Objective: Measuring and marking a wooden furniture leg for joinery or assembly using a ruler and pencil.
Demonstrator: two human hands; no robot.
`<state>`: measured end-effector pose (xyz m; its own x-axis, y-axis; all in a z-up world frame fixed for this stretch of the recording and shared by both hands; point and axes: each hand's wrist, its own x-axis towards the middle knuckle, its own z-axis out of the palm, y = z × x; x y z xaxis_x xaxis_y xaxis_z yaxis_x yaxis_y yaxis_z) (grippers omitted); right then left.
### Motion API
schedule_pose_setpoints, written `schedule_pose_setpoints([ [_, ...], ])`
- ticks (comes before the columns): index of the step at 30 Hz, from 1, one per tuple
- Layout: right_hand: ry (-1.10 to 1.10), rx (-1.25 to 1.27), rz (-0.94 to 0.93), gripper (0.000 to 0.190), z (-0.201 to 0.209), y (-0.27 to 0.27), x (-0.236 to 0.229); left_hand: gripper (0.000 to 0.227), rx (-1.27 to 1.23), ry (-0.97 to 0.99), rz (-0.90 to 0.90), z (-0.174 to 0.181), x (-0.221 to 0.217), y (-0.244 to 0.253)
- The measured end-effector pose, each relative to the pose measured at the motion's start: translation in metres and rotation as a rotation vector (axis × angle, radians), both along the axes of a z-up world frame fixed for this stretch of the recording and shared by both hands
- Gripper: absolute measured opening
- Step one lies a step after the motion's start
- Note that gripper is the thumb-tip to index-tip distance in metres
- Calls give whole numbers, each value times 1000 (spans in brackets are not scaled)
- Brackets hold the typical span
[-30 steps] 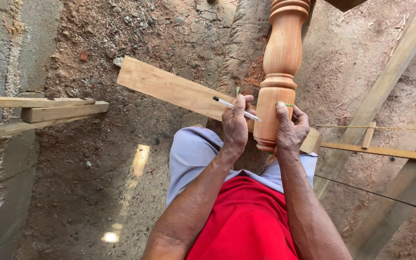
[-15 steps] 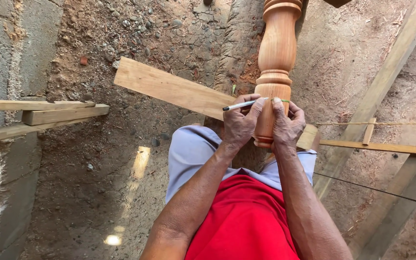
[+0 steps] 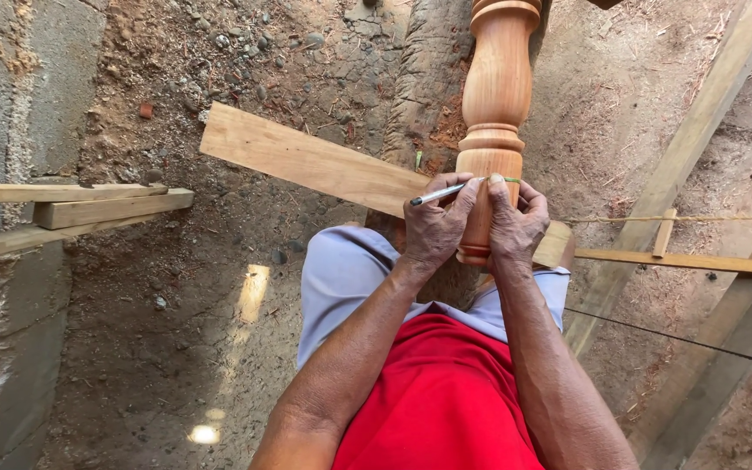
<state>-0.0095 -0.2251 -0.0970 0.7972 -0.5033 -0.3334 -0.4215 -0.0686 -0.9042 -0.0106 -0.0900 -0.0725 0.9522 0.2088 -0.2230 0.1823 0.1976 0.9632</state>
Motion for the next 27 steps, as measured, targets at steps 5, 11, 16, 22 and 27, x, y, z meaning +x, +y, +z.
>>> schedule_pose_setpoints([
  [5, 16, -19, 8, 61, 0, 0, 0, 21, 45, -4, 2, 4, 0, 0],
  [11, 34, -62, 6, 61, 1, 0, -1, 18, 16, -53, 2, 5, 0, 0],
  [16, 18, -62, 26, 64, -1, -2, -1, 17, 65, -59, 9, 7, 0, 1],
  [22, 0, -38, 21, 63, -4, -2, -2, 19, 77, -68, 4, 8, 0, 1],
  [27, 2, -30, 20, 63, -4, -3, -1, 18, 128, -79, -17, 9, 0, 3],
])
